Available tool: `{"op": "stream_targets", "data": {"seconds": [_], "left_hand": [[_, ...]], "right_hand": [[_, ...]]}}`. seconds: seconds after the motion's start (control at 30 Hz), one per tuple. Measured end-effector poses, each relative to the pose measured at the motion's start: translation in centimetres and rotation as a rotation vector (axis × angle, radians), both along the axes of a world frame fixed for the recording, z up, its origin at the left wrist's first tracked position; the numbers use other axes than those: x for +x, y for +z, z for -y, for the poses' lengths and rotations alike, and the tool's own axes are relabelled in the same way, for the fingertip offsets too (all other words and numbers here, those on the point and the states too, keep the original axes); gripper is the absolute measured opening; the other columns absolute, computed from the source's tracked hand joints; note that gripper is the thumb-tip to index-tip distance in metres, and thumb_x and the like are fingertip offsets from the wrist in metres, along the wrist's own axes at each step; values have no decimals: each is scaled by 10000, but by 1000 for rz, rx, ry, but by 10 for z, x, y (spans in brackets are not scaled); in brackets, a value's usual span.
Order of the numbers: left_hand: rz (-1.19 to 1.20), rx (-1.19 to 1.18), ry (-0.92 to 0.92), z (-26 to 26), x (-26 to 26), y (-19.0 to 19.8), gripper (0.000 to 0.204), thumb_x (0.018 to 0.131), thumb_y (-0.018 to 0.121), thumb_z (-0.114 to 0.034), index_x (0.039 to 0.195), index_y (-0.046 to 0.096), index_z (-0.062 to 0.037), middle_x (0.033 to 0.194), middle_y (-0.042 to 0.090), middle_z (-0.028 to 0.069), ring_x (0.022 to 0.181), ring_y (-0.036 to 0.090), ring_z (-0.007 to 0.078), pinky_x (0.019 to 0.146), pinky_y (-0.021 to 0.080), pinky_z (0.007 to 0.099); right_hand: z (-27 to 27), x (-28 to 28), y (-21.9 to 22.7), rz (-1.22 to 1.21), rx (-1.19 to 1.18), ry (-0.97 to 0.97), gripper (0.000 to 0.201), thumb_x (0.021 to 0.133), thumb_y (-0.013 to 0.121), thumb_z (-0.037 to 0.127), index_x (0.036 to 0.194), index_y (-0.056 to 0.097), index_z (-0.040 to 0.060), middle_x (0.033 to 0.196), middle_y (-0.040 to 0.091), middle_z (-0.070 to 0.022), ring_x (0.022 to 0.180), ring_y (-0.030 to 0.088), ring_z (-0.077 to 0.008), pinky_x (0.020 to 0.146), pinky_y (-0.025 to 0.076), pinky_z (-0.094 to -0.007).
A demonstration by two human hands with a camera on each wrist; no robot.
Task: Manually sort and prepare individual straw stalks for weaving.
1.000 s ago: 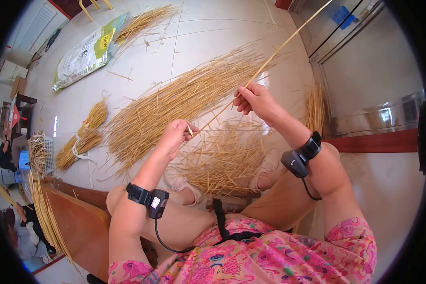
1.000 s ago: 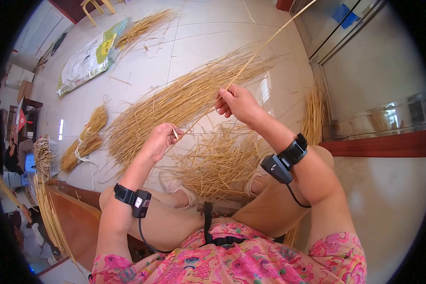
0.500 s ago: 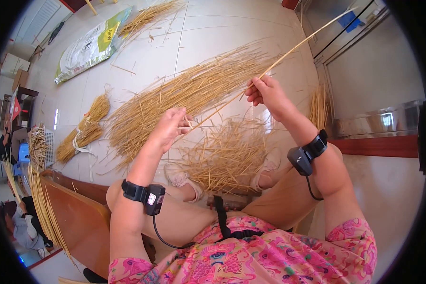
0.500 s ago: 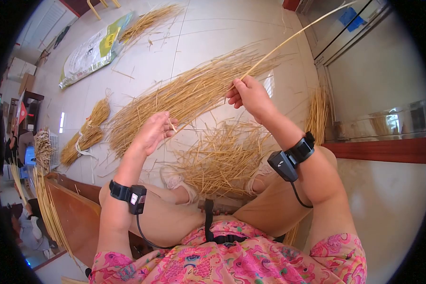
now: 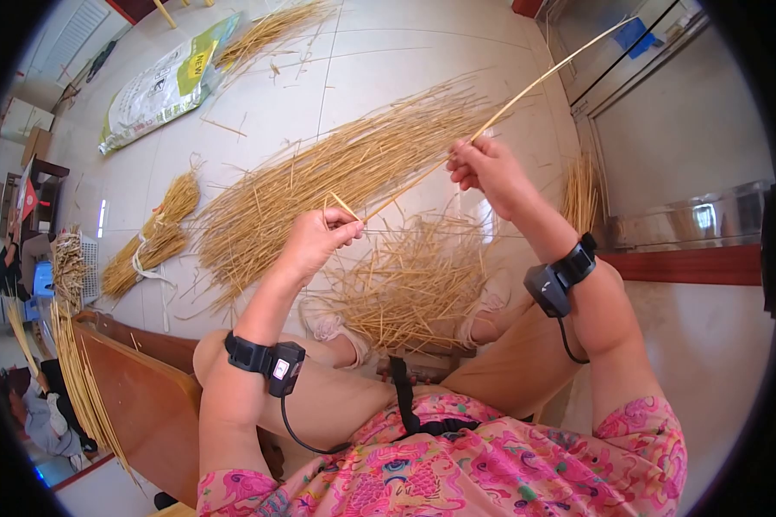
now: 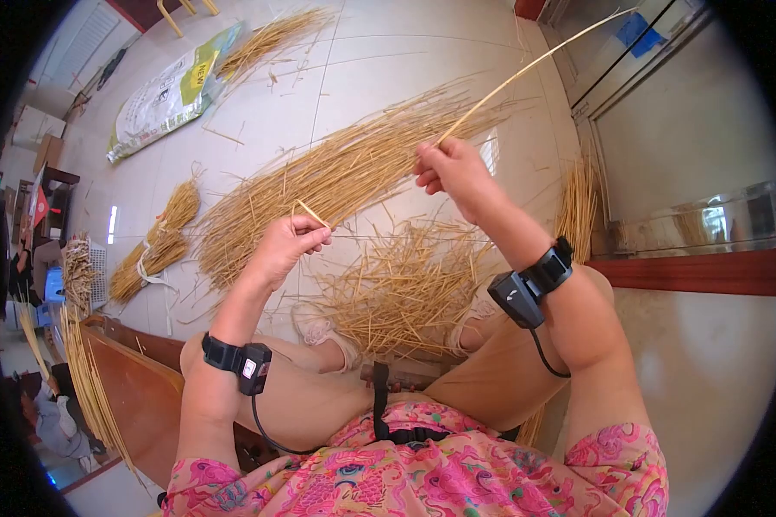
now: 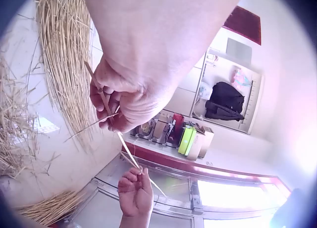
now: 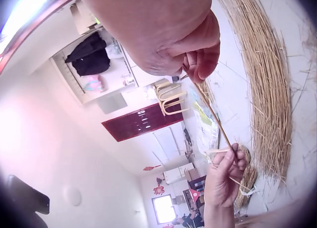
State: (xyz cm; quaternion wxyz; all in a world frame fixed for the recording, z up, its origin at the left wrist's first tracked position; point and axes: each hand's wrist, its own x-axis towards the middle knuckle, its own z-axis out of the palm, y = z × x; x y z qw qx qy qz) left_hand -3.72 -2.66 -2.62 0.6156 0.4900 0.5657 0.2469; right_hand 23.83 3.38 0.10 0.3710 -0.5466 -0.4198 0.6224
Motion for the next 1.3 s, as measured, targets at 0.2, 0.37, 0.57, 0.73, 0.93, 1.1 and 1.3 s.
{"op": "stream_targets", "data": {"seconds": [0.2, 0.37, 0.57, 0.73, 0.93, 1.1, 1.3], "left_hand": [[38, 43, -67, 6, 13, -2, 169, 852, 630, -163, 907, 660, -6, 791, 652, 36, 706, 551, 75, 663, 445, 223], [131, 43, -31, 9, 17, -7, 192, 896, 568, -182, 920, 651, -11, 808, 647, 35, 711, 538, 69, 673, 432, 217], [143, -58, 101, 5, 16, -12, 211, 925, 522, -204, 923, 607, -10, 805, 626, 40, 694, 523, 82, 664, 423, 211], [199, -106, 420, 3, 9, -22, 194, 952, 455, -176, 932, 539, -1, 743, 563, 37, 635, 505, 96, 582, 422, 222], [385, -148, 584, -2, -16, -30, 181, 962, 417, -169, 902, 488, -13, 698, 493, 20, 567, 451, 91, 501, 390, 228], [-78, -63, 152, -4, -16, -2, 181, 939, 469, -212, 983, 482, -37, 732, 472, -4, 559, 395, 52, 450, 337, 208], [-65, 219, -787, 24, 12, 12, 293, 838, 635, -203, 1065, 568, -29, 876, 578, 30, 794, 553, 124, 722, 472, 274]], "right_hand": [[24, -26, -18, -73, -141, 206, 199, 901, 580, 194, 920, 564, -3, 812, 625, -74, 670, 594, -119, 571, 486, -234], [30, -34, -19, -124, -172, 202, 178, 922, 547, 179, 919, 563, 2, 815, 631, -81, 679, 604, -124, 581, 495, -236], [30, -35, -20, -110, -166, 228, 171, 932, 532, 193, 929, 544, 22, 832, 626, -71, 687, 603, -111, 597, 495, -226], [32, -34, -22, -116, -170, 219, 155, 935, 525, 189, 934, 531, 34, 844, 618, -66, 697, 599, -105, 612, 493, -216], [29, -25, -24, -150, -124, 141, 145, 930, 520, 156, 940, 526, 12, 833, 621, -88, 705, 602, -127, 605, 494, -237], [26, -22, -19, -32, -97, 169, 145, 924, 528, 157, 926, 522, 12, 811, 623, -88, 678, 602, -129, 591, 494, -243], [28, -21, -27, 57, -81, 197, 152, 925, 532, 171, 931, 516, 20, 835, 630, -81, 683, 597, -105, 585, 488, -219]]}}
